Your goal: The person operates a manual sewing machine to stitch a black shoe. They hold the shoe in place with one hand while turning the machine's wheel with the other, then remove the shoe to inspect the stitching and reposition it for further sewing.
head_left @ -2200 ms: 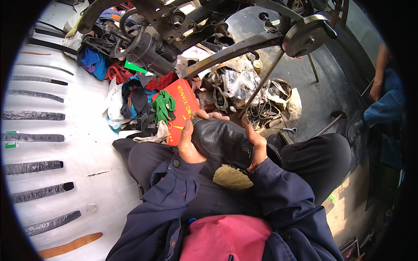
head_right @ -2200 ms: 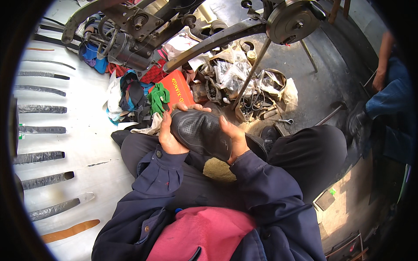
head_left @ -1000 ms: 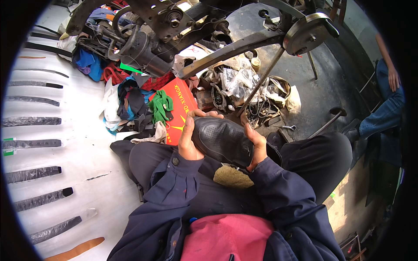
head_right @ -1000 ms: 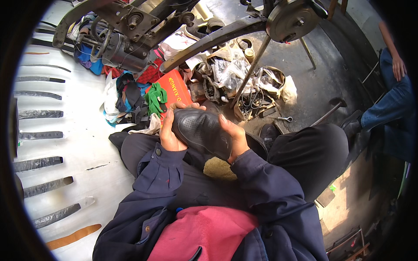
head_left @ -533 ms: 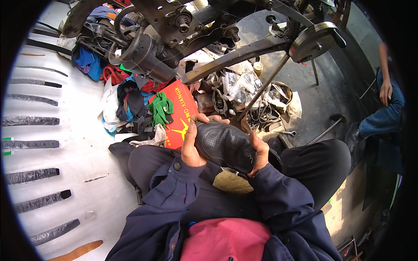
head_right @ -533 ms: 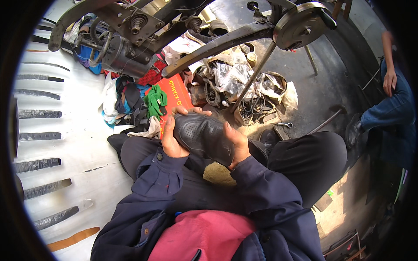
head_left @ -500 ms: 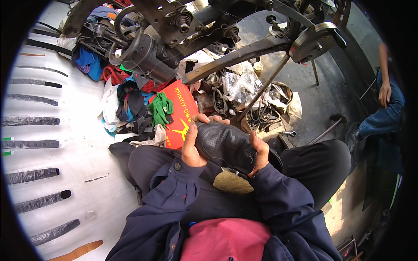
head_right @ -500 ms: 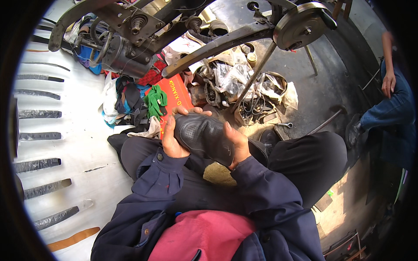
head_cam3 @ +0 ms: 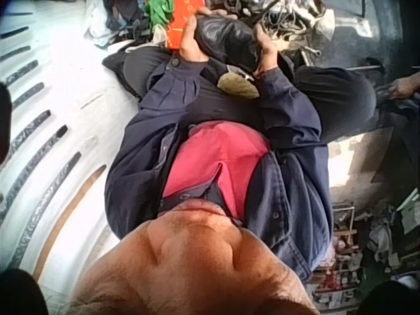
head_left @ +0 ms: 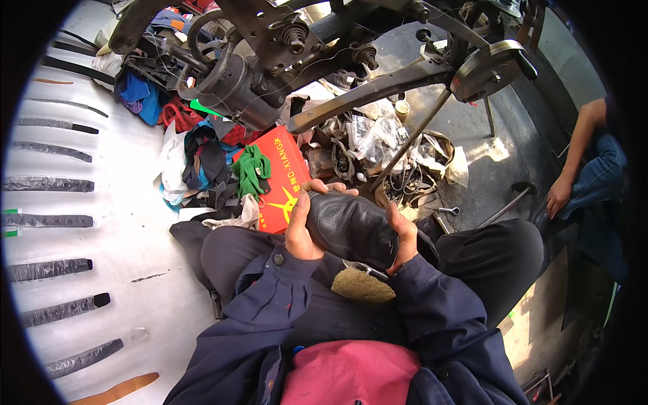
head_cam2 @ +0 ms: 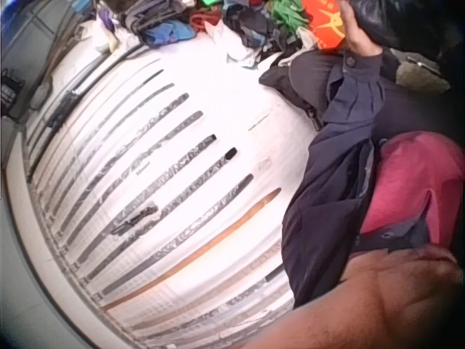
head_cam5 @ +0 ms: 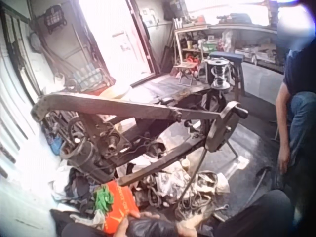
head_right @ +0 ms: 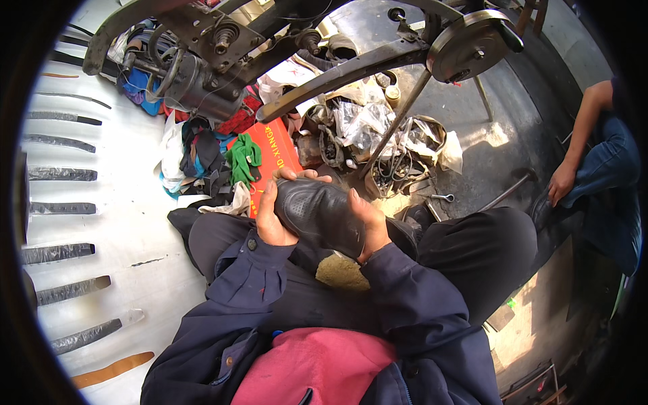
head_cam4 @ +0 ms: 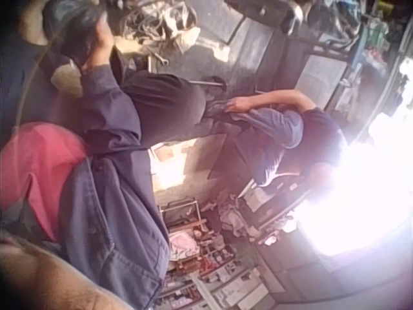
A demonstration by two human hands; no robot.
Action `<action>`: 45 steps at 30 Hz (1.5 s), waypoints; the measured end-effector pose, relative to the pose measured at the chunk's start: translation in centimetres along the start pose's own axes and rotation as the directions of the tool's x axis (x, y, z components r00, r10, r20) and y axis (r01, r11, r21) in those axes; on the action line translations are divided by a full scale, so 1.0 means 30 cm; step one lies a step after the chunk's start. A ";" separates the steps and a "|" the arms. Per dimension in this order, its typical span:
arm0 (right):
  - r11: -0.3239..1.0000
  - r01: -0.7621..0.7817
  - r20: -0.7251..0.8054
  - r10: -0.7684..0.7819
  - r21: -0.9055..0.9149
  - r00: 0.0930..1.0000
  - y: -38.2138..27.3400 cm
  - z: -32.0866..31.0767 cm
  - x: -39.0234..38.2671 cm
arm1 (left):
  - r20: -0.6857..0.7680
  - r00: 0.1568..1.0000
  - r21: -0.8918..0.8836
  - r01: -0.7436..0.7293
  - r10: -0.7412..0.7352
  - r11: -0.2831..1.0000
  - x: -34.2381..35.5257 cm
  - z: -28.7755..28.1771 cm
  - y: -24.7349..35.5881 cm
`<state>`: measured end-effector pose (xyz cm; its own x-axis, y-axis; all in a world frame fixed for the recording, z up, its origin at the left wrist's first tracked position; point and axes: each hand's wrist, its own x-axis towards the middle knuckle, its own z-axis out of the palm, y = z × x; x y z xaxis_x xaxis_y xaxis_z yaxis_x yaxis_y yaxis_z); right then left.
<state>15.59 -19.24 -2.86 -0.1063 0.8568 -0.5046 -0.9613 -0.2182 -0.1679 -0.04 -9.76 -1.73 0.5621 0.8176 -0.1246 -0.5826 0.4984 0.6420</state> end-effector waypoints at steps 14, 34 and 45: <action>0.996 -0.022 -0.022 0.020 -0.087 1.000 -0.018 0.019 0.015 | -0.091 0.992 -0.070 0.081 -0.087 0.994 -0.005 -0.011 0.003; 0.985 -0.053 0.174 0.082 -0.163 0.981 -0.012 -0.018 0.005 | -0.012 1.000 -0.041 0.010 -0.010 0.999 -0.016 -0.031 0.006; 0.897 -0.047 0.061 0.081 -0.439 0.995 -0.081 0.075 0.002 | -0.162 0.973 0.404 0.216 -0.162 0.889 -0.032 -0.059 0.084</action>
<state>17.34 -17.61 -0.58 -0.1995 0.8630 -0.4642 -0.7458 -0.4410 -0.4993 -3.10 -8.78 -1.33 0.5464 0.7617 -0.3482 -0.1592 0.5026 0.8497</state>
